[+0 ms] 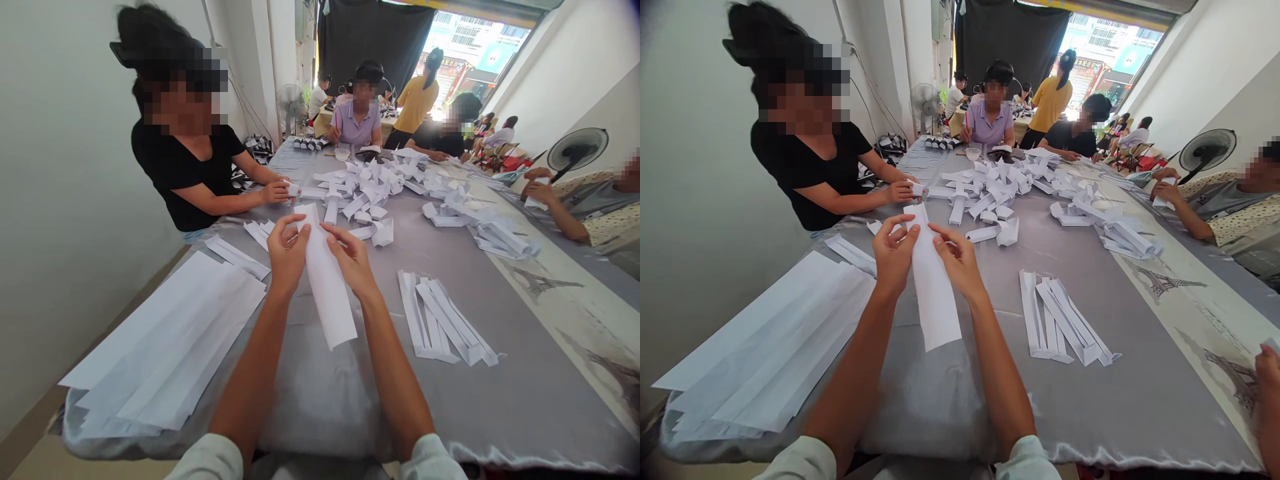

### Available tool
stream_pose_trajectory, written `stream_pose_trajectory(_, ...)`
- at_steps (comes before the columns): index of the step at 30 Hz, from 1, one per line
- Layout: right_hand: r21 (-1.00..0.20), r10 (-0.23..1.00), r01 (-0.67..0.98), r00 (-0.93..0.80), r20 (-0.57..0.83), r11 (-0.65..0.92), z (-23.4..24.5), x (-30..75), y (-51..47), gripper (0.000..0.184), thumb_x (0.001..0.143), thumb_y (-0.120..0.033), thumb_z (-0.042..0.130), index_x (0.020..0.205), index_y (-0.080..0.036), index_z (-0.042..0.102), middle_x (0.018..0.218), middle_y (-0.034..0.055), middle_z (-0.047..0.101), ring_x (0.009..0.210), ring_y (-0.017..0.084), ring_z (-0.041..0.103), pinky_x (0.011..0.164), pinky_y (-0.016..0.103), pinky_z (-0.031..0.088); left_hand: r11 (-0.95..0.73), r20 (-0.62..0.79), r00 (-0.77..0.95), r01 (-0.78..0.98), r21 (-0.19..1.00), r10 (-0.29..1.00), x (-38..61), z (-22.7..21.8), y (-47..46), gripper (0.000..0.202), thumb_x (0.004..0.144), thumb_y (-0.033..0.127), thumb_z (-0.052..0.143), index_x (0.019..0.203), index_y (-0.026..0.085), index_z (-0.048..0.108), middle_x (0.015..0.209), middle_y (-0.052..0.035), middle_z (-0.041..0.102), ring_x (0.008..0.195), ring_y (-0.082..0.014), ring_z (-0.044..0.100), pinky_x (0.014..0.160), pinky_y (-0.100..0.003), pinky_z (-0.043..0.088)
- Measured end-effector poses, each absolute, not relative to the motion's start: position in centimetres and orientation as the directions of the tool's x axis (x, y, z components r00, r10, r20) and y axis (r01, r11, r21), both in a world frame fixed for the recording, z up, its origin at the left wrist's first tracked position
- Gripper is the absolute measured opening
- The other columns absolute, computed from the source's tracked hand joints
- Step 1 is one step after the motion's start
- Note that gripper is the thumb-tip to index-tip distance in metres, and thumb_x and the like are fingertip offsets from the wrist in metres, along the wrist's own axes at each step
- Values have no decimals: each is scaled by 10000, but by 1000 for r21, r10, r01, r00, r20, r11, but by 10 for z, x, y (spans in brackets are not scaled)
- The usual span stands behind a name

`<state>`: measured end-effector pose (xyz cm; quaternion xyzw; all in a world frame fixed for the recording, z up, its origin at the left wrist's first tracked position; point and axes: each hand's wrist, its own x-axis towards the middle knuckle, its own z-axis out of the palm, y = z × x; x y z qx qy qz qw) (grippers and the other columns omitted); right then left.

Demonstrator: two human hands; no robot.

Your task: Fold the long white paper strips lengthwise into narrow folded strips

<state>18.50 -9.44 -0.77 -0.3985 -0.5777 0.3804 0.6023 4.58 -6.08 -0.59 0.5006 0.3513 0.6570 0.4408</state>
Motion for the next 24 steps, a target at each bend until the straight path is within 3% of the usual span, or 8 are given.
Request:
stream_pose_trajectory(3, -936, 942, -111, 7, 336, 335, -5, 175, -97, 527, 987, -671, 577, 1325, -308, 755, 1275, 35, 765, 1224, 257, 684, 977, 383, 589, -409, 377, -197, -164, 898, 905, 46, -5, -61, 375, 885, 516, 768, 1123, 239, 686, 830, -5, 691, 676, -136, 652, 585, -224, 498)
stream_pose_trajectory(8, -941, 961, -200, 19, 274, 272, -2, 160, -101, 535, 924, -618, 669, 1358, -312, 738, 1324, 18, 752, 1329, 270, 635, 1033, 398, 581, -449, 417, -215, -128, 884, 883, 45, 0, -61, 410, 879, 573, 764, 1090, 227, 699, 998, -60, 747, 917, -195, 732, 764, -277, 572)
stream_pose_trajectory(11, -952, 980, -238, 8, 197, 194, -2, 158, -103, 555, 959, -589, 585, 1408, -286, 704, 1222, 34, 782, 1178, 269, 712, 950, 399, 613, -436, 404, -203, -150, 887, 892, 44, 1, -61, 424, 842, 559, 809, 1080, 231, 684, 1066, -72, 761, 933, -202, 741, 753, -284, 581)
stream_pose_trajectory(17, -941, 989, -316, -48, 140, 118, -3, 160, -106, 581, 886, -496, 702, 1429, -302, 627, 994, 12, 783, 819, 226, 747, 738, 361, 623, -437, 409, -175, -180, 881, 896, 43, 3, -64, 403, 823, 492, 837, 1064, 228, 649, 1093, -73, 765, 944, -199, 740, 753, -280, 578)
stream_pose_trajectory(24, -939, 996, -343, -79, 47, 17, -11, 156, -102, 629, 741, -539, 874, 1229, -264, 588, 927, 3, 781, 742, 212, 735, 678, 336, 613, -414, 404, -97, -158, 896, 910, 40, 8, -67, 471, 763, 492, 868, 1066, 227, 623, 1013, -55, 752, 864, -196, 744, 706, -271, 574)
